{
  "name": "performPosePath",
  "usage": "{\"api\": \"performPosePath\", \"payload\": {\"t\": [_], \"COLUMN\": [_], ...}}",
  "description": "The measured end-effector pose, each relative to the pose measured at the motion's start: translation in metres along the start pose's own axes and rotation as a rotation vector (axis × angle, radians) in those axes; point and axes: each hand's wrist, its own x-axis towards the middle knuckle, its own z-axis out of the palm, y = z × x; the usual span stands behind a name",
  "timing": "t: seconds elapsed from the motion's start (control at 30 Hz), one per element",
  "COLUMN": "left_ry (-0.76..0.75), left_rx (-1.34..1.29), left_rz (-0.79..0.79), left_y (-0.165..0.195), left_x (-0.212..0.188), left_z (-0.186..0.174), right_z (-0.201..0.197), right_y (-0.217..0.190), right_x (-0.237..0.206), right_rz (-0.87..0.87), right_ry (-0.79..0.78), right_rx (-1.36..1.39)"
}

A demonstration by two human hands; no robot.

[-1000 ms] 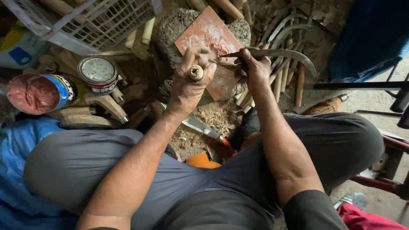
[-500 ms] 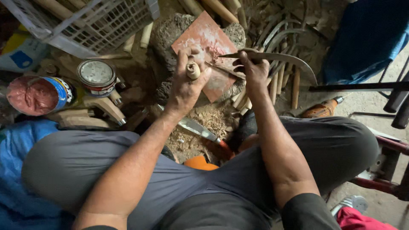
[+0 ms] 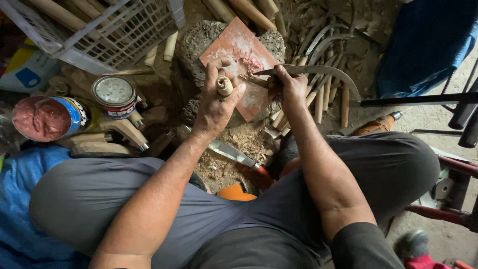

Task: The person sits on the floor and applies a pink paste to the end of wooden handles using a small stick. They repeatedly dip the stick into a can and spread the paste onto the handle ends.

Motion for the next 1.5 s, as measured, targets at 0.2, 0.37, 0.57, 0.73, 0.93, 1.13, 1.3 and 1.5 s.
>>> {"api": "performPosePath", "payload": {"t": [0.2,0.37,0.57,0.73,0.93,1.13,1.3,1.5], "left_ry": [-0.009,-0.008,-0.010,0.020,0.078,0.188,0.178,0.138], "left_rx": [0.027,-0.024,0.044,-0.047,0.103,0.294,0.288,0.213], "left_rz": [0.006,-0.047,-0.055,0.029,0.027,0.016,-0.059,-0.138], "left_y": [0.003,0.002,-0.001,-0.001,-0.001,-0.010,-0.015,-0.013], "left_x": [0.000,0.000,-0.001,-0.003,-0.001,0.001,-0.001,-0.002], "left_z": [-0.001,-0.001,-0.001,0.000,0.001,0.003,0.003,0.004], "right_z": [0.008,0.016,0.017,0.013,0.005,0.002,0.008,0.015], "right_y": [-0.006,-0.010,-0.006,-0.006,-0.019,-0.029,-0.022,-0.015], "right_x": [-0.004,-0.005,-0.003,0.001,-0.001,-0.011,-0.016,-0.011], "right_rz": [0.070,0.088,0.069,0.095,0.018,-0.151,-0.197,-0.192], "right_ry": [-0.003,0.071,0.070,-0.010,-0.103,-0.090,0.049,0.061], "right_rx": [0.101,0.039,0.082,0.236,0.316,0.182,-0.270,-0.359]}}
